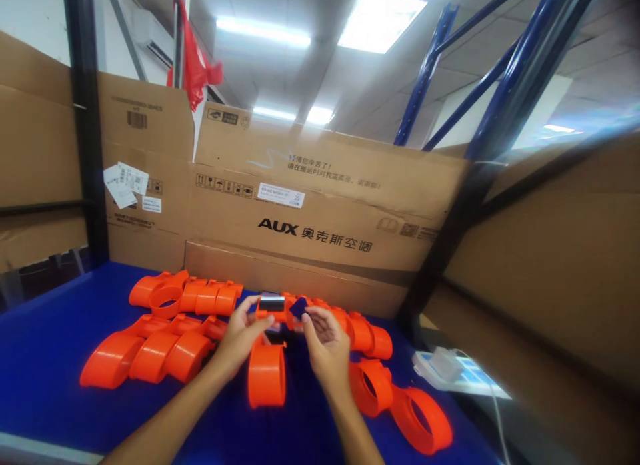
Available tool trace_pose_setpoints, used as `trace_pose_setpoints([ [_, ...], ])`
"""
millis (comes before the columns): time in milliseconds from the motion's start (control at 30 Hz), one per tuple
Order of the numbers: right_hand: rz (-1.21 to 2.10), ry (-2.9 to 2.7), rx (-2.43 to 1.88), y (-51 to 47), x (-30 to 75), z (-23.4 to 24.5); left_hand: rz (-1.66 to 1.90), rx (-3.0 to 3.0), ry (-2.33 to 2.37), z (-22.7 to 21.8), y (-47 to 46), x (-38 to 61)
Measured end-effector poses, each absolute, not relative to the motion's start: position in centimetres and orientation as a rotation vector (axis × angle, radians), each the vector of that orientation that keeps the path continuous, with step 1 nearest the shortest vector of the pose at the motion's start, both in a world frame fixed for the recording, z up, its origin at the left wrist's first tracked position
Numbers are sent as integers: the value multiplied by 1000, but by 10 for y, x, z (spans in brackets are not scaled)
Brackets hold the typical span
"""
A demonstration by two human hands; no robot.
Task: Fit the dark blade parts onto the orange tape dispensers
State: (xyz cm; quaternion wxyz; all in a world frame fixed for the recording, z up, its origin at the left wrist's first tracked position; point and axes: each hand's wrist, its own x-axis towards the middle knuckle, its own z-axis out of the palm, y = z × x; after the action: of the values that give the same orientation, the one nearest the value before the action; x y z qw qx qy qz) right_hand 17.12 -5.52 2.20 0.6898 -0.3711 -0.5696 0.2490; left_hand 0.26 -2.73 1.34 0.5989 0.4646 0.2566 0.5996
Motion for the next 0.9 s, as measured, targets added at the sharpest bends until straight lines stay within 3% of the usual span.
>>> trace_pose_setpoints([
  [400, 586, -1440, -808, -58, 162, 10, 1389, 1168, 600, 13, -28, 1],
  [900, 62, -1597, -962, -67, 162, 16, 1424, 1151, 598, 15, -29, 1],
])
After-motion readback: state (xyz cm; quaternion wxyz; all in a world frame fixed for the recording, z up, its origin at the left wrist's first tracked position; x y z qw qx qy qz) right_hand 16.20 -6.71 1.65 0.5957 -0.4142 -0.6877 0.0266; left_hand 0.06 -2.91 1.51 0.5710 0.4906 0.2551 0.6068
